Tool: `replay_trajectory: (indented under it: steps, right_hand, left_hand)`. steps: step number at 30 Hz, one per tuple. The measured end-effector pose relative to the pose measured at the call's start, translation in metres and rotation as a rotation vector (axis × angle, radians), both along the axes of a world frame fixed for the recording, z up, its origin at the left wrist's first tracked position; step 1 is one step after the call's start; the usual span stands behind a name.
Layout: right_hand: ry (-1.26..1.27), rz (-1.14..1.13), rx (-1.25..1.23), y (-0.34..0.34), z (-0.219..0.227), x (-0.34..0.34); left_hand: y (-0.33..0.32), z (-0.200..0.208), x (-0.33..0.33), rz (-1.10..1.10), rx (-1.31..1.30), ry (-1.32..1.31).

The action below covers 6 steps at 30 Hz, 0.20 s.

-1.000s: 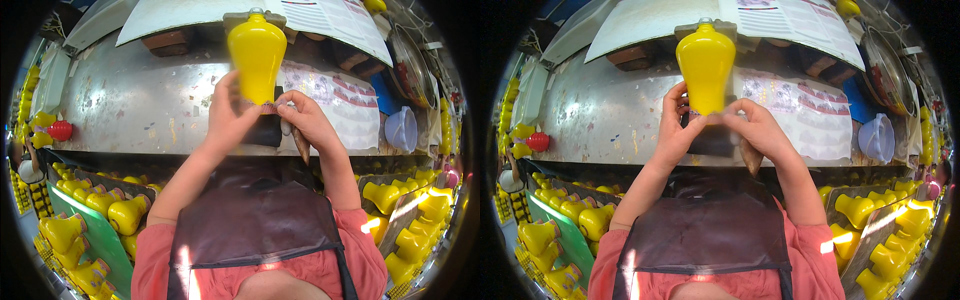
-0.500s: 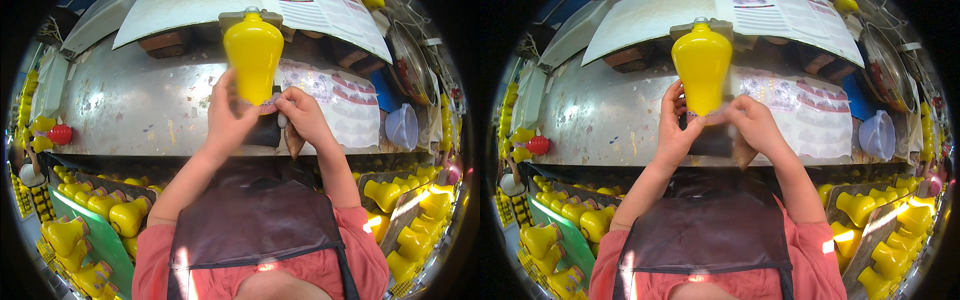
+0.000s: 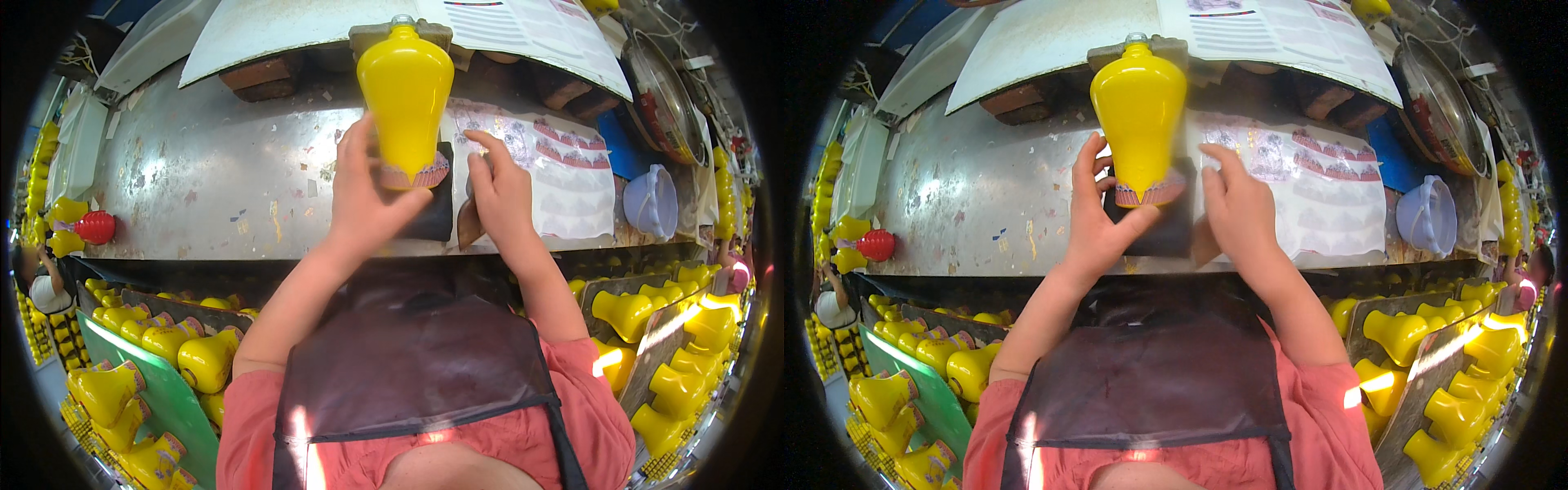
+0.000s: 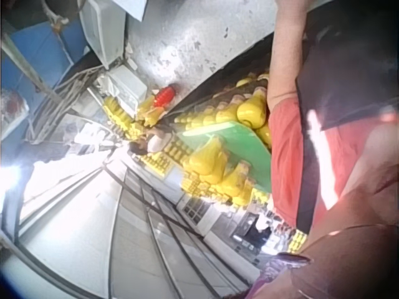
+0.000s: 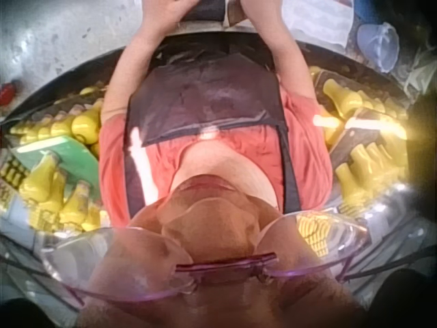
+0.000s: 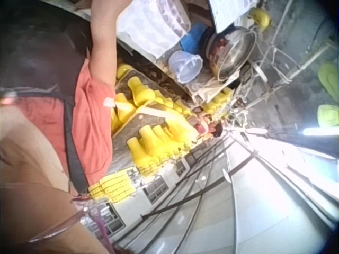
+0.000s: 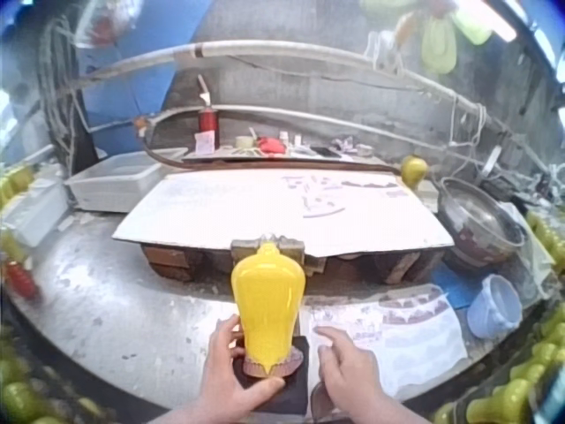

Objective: The person applies a decorative label to a yellow ceramic bottle, smoothing it with a cloth, then removes the cap and places the bottle on a tray. The person repeats the process with a second bottle.

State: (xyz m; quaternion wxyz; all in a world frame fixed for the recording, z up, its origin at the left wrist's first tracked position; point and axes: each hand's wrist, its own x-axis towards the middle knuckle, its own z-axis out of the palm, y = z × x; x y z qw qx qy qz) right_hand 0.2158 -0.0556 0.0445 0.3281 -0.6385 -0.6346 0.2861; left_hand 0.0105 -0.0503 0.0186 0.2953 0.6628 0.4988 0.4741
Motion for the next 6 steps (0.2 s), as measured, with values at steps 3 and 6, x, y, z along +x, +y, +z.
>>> replay_trajectory:
  steps: [3, 6]
  right_hand:
    - [-0.204, 0.234, 0.338, -0.019, -0.003, -0.01]
    - [-0.454, 0.342, 0.339, -0.037, -0.009, -0.022]
  left_hand:
    - [-0.001, 0.001, 0.0, 0.046, 0.227, 0.409]
    - [0.009, -0.003, 0.003, 0.044, 0.245, 0.495]
